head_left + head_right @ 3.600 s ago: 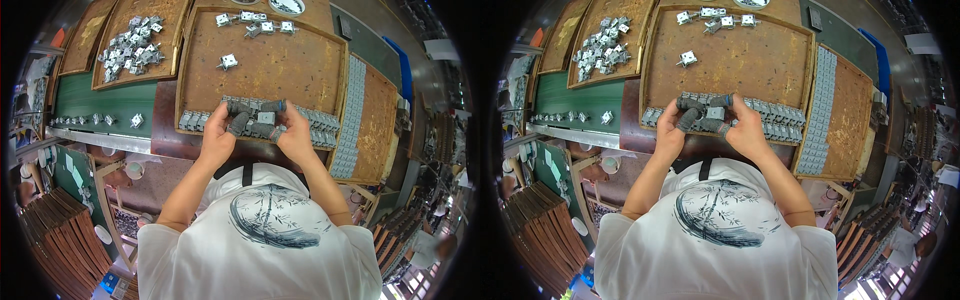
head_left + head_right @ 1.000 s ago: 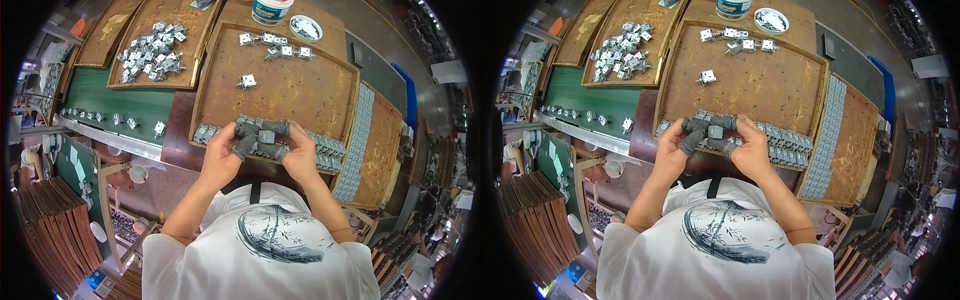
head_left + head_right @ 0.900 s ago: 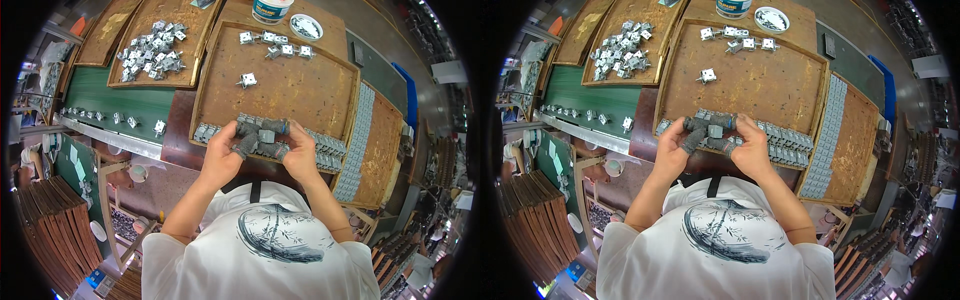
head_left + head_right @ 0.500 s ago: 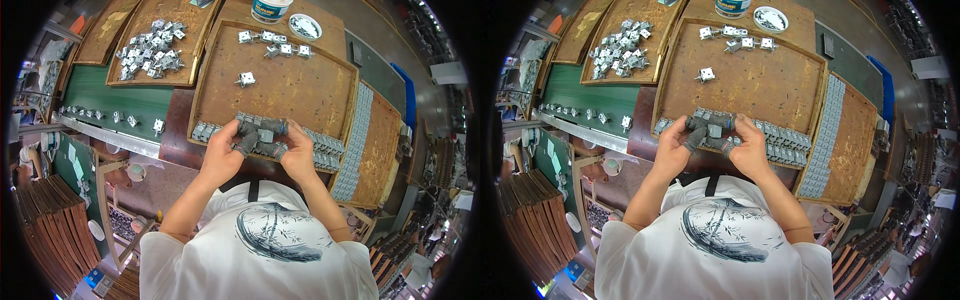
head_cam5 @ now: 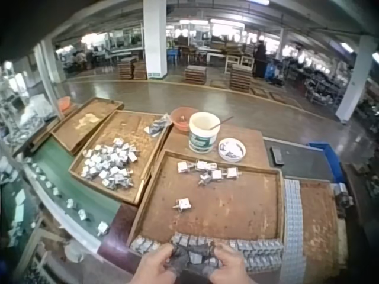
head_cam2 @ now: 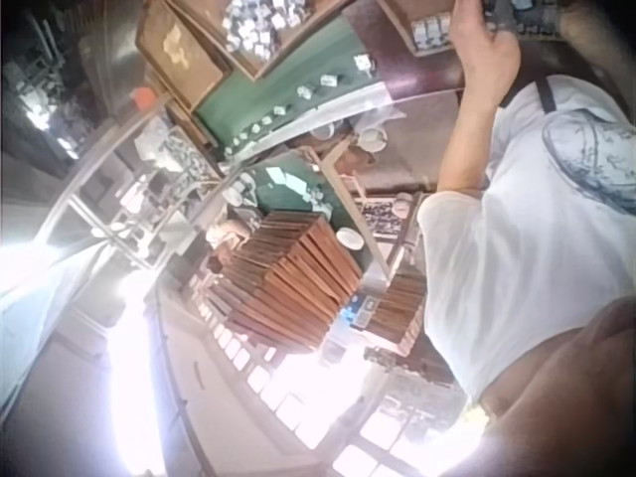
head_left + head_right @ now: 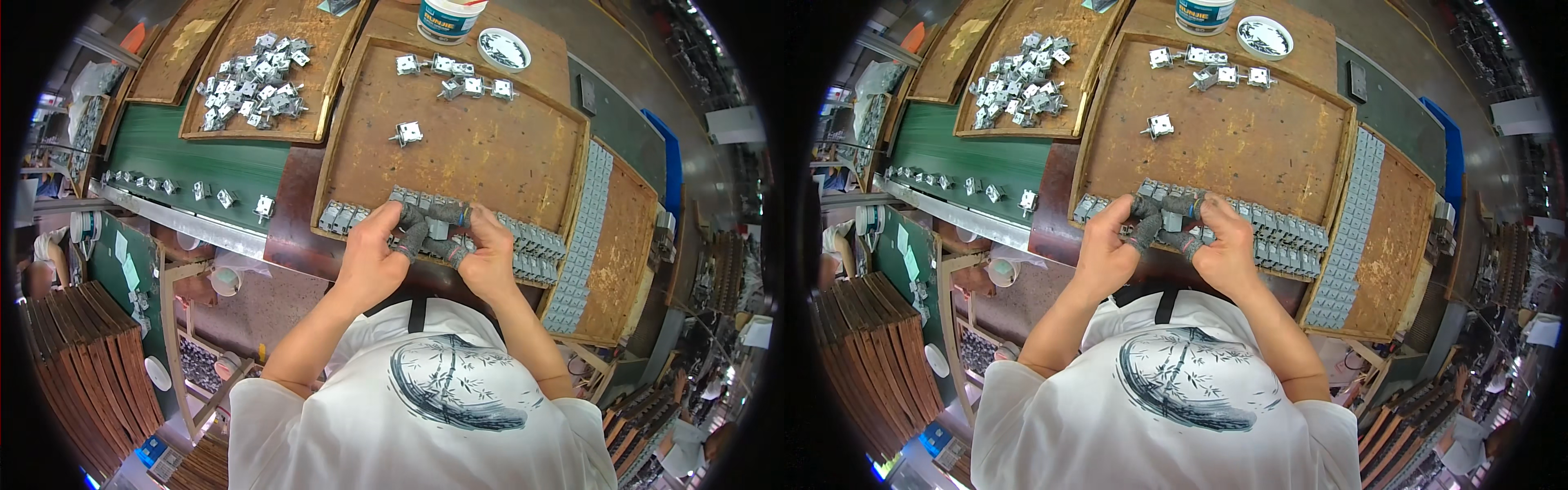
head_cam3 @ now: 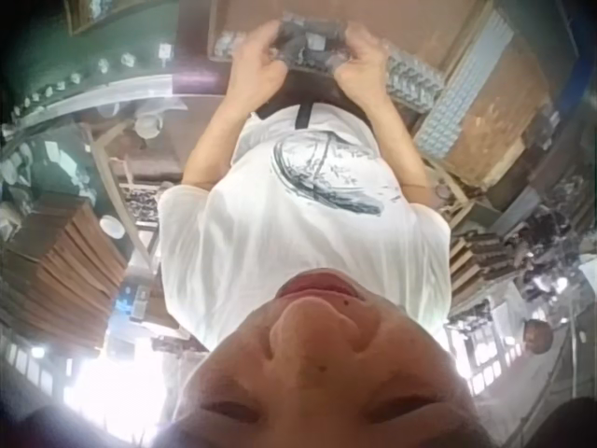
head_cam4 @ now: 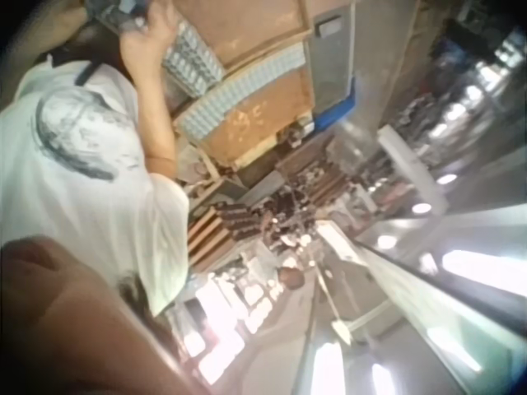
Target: Sorting small grey components into a grid tray at an assembly station.
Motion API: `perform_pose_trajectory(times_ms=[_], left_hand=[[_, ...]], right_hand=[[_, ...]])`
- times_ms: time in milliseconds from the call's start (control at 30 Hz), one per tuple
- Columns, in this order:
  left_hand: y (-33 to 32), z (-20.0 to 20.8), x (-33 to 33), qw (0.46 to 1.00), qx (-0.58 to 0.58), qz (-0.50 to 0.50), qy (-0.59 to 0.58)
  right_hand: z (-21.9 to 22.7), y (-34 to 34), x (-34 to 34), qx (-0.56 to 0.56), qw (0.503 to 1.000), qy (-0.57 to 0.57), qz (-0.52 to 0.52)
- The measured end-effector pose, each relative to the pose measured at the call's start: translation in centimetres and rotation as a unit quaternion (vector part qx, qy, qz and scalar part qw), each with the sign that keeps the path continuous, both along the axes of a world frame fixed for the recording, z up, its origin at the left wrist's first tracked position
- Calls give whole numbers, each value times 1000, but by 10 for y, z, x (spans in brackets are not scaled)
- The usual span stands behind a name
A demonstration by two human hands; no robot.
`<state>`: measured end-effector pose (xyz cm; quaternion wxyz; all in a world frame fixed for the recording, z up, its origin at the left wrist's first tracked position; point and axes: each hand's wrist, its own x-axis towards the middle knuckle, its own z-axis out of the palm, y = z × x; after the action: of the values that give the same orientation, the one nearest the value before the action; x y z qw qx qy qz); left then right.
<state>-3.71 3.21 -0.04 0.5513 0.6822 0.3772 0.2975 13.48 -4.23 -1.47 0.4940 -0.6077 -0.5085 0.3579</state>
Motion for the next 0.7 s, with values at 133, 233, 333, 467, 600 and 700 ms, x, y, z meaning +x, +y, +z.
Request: perform_pose_trajectory(times_ms=[133,233,333,467,600,700], left_hand=[[-3,-6,0,992,103,12,66],[-7,-8,0,993,89,21,69],[-7,-14,-2,992,92,19,81],[-4,-30,-10,957,-261,-11,-125],[-7,-17,-6,907,-366,20,-208],[-7,-14,-9,896,-381,23,-228]], right_hand=[[4,1,-3,4,994,-110,-5],[0,1,-3,22,988,-154,-9],[-6,2,-1,57,985,-161,0],[1,0,-5,64,990,-125,24],[-2,-3,-3,33,998,-36,50],[6,-5,-5,30,998,-14,62]])
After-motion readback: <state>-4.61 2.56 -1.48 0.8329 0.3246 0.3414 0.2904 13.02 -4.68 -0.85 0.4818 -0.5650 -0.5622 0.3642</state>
